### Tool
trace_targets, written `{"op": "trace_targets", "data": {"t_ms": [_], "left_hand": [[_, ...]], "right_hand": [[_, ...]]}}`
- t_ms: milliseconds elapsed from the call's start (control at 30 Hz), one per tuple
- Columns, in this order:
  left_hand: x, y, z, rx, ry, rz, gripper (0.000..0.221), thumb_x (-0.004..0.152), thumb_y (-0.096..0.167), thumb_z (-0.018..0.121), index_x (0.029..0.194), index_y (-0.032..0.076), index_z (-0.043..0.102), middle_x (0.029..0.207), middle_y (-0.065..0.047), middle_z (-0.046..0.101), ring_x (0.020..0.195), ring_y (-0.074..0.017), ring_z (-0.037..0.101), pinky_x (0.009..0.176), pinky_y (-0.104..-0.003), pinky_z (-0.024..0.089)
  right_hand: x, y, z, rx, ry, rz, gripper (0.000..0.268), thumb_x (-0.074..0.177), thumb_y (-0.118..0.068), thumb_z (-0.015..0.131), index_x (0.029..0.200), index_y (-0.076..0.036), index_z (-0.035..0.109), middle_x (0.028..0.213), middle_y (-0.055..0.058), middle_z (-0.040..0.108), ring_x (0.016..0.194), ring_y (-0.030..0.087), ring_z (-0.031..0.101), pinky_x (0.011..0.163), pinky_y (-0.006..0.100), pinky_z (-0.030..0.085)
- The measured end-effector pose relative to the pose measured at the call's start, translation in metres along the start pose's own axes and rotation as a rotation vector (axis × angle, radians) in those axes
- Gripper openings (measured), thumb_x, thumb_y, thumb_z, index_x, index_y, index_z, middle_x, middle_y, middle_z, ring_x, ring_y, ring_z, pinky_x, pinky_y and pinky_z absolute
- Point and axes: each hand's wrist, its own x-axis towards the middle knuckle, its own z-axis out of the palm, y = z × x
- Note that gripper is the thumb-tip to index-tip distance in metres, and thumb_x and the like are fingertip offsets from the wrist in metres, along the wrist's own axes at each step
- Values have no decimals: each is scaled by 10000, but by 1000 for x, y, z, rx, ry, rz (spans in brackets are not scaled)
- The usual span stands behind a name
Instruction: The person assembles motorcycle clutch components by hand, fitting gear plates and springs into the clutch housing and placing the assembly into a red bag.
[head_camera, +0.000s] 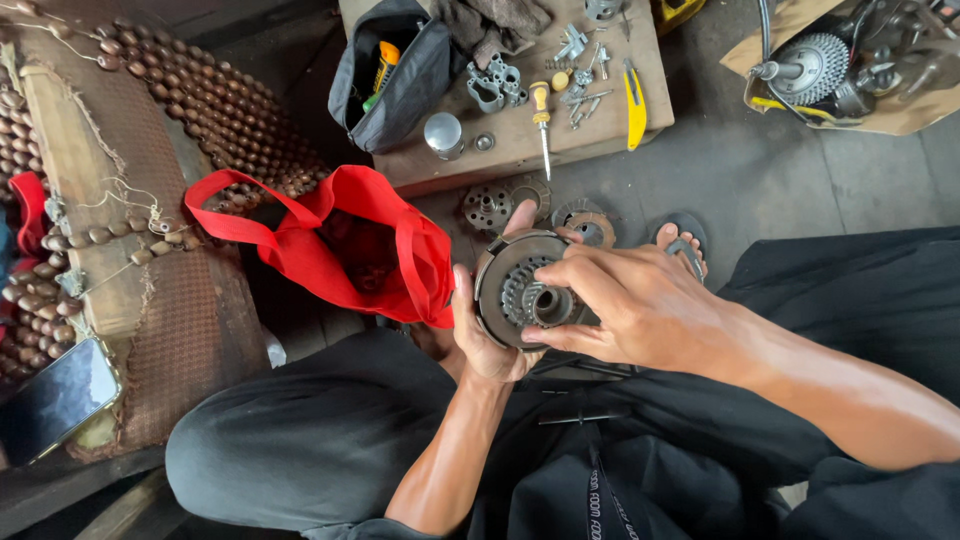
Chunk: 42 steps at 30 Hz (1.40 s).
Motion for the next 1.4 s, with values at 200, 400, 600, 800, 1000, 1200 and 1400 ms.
{"op": "trace_targets", "data": {"t_ms": [200,400,600,800,1000,1200,1400], "left_hand": [[2,5,11,36,13,33,849,1030,626,226,1654,59,126,1429,-357,430,1256,-423,556,980,-491,588],[0,2,-17,-101,90,-84,900,1001,687,272,1632,49,207,1454,-380,412,1198,-455,568,865,-429,638],[2,-6,9,209,120,54,852,1038,639,224,1649,46,172,1375,-298,504,1244,-357,570,1032,-468,545],[2,-19,-13,497,149,101,836,1058,588,287,1639,2,150,1340,-330,526,1228,-404,546,1058,-543,476],[0,-26,-9,237,220,9,749,1111,497,307,1653,1,165,1316,-280,556,1172,-328,593,976,-442,556],[-5,-20,13,583,319,4,715,1075,470,305,1612,0,278,1326,-301,567,1204,-339,565,1064,-453,487],[-11,-7,21,1159,301,184,716,1058,531,266,1599,65,317,1436,-228,483,1344,-389,479,1176,-543,336]], "right_hand": [[-10,6,13,31,78,105,476,811,-270,899,1111,1,647,713,86,633,502,261,638,452,345,512],[1,12,3,10,-77,16,384,861,-247,826,1115,-20,650,771,97,603,561,296,618,463,418,525],[-27,29,26,18,28,207,506,804,-336,890,1120,-23,649,624,83,633,524,301,665,500,392,537],[-45,47,44,10,43,351,426,860,-410,840,963,-54,631,583,43,666,494,248,647,477,356,505],[-41,77,36,-366,45,-164,489,982,-596,526,1014,-111,576,761,28,530,564,200,564,513,337,480],[-61,99,69,-446,90,-199,445,1026,-487,386,843,-109,533,711,-2,420,514,187,487,487,318,440],[-87,87,90,-341,49,297,362,1062,-400,355,945,-137,575,586,81,547,620,386,664,581,464,498]]}}
